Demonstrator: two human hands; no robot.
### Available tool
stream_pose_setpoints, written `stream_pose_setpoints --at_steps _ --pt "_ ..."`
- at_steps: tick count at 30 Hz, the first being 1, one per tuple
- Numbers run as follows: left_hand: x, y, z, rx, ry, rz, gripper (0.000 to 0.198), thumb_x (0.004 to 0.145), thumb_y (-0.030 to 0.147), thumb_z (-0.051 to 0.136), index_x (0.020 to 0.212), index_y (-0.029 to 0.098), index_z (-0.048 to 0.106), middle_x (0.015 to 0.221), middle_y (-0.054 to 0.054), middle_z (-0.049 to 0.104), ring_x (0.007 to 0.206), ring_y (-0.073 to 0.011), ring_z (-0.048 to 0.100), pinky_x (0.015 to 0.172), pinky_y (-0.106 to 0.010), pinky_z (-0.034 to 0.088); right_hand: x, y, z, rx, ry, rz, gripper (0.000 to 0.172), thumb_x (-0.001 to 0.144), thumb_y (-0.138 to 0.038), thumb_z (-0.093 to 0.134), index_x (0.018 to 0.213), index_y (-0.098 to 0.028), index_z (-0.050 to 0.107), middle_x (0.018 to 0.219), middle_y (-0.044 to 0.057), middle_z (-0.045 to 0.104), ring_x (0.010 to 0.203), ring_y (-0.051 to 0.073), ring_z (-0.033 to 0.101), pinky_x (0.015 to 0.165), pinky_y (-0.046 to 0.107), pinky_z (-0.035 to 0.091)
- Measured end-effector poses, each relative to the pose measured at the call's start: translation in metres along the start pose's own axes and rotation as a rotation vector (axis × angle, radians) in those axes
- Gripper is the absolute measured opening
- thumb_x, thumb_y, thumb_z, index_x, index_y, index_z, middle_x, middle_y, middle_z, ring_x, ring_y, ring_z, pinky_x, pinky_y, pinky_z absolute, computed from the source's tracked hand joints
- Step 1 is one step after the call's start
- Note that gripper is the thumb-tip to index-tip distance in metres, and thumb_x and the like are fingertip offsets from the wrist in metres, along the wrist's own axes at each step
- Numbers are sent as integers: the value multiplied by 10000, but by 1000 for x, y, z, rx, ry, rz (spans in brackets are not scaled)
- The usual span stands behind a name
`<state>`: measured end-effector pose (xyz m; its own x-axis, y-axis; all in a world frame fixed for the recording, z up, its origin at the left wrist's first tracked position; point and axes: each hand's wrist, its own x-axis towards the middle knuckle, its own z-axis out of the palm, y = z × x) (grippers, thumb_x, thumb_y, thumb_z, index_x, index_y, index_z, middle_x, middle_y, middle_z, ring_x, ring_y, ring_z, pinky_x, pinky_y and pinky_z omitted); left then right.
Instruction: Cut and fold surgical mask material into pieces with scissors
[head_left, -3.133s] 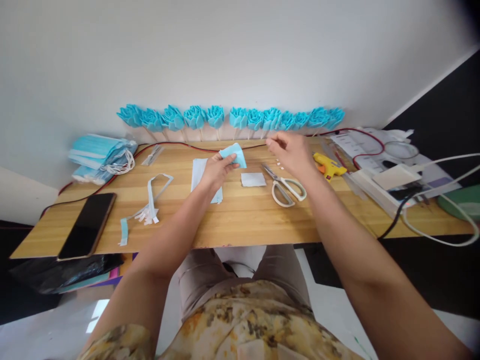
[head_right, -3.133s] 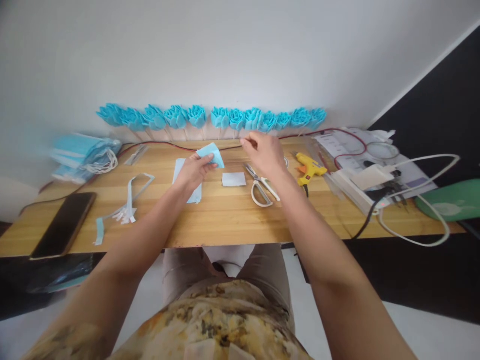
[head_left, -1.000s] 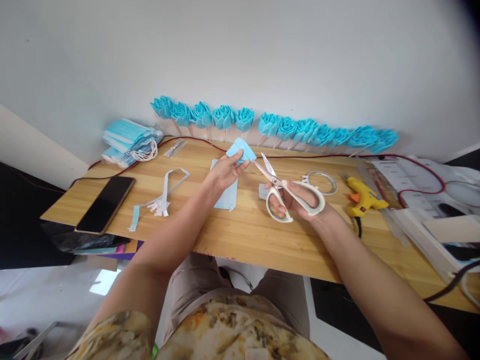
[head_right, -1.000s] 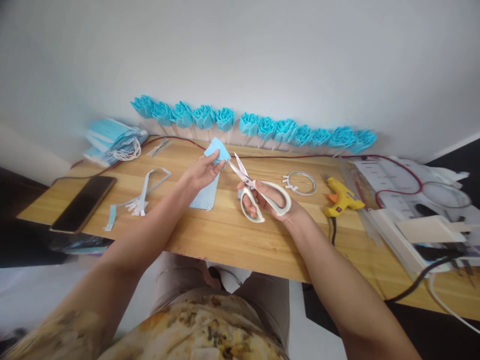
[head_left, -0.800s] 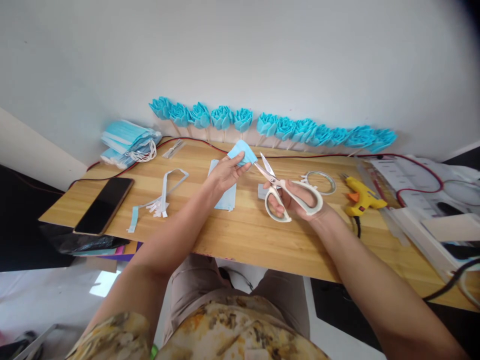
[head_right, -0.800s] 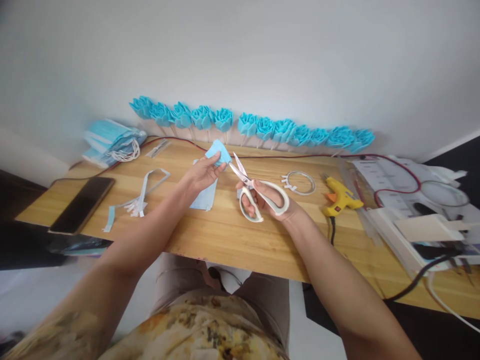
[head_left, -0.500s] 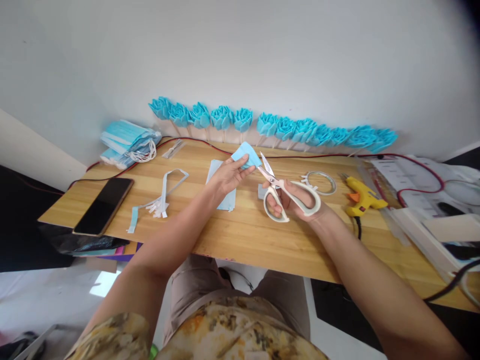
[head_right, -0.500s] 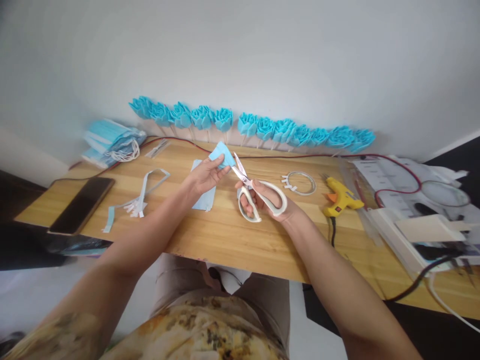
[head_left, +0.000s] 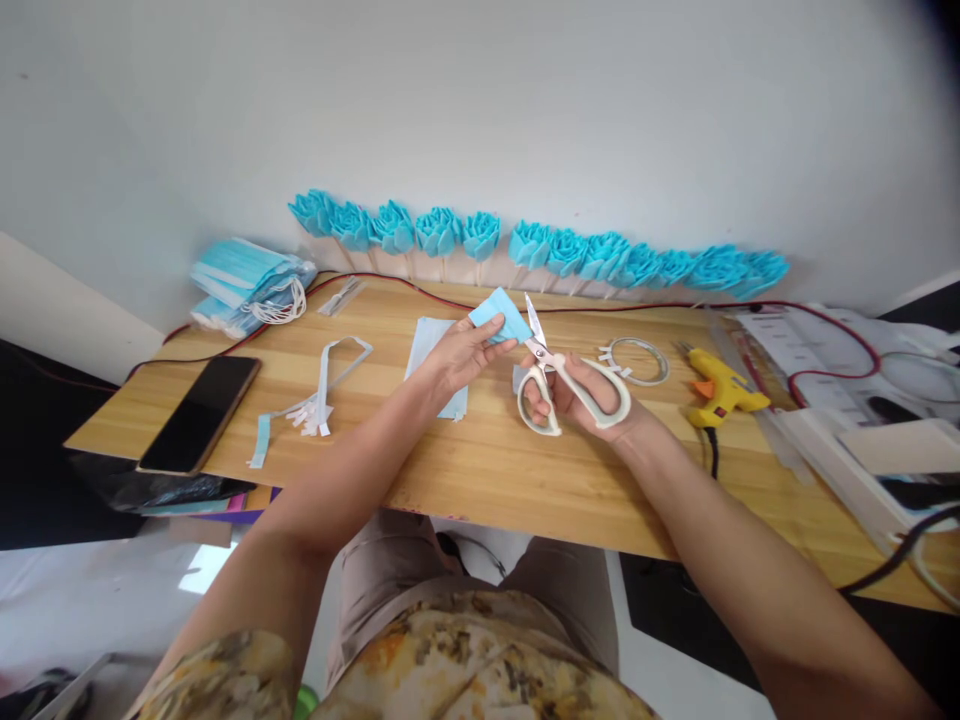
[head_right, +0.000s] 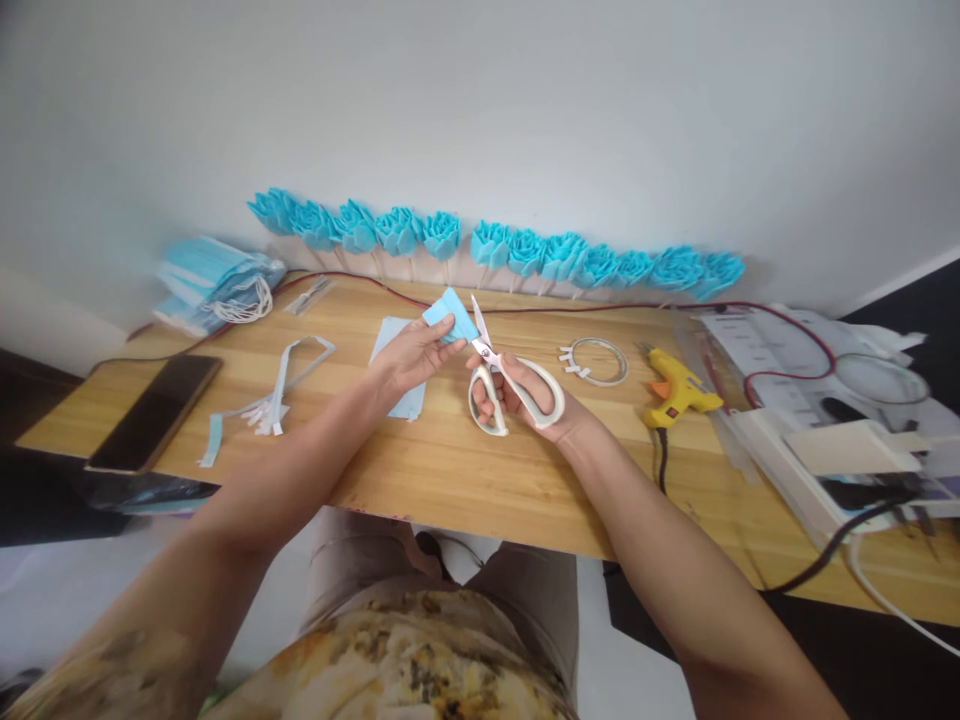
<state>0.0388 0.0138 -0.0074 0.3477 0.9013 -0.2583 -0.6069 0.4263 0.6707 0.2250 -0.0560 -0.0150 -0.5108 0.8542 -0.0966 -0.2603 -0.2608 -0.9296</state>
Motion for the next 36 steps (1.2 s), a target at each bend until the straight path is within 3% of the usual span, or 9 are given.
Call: stream_pose_setpoints --at_steps 7,20,36 --pt "4 -1 -5 -14 18 41 120 855 25 698 919 125 691 744 7 719 676 -87 695 841 -240 583 3 1 8 -1 27 -30 552 847 -700 620 1099 -208 600 699 11 612 573 179 548 525 321 457" --pt "2 1 -1 10 41 73 101 865 39 693 799 112 673 753 -7 705 697 -97 685 969 -324 565 2 2 17 37 90 -63 573 797 -745 659 1024 -222 603 654 -24 526 500 127 449 443 275 374" --pt "5 0 -6 19 17 58 60 861 65 711 837 116 690 777 -12 717 715 -97 688 923 -283 577 3 2 13 67 109 -42 520 807 -690 695 983 -202 667 610 -42 502 453 74 355 387 224 286"
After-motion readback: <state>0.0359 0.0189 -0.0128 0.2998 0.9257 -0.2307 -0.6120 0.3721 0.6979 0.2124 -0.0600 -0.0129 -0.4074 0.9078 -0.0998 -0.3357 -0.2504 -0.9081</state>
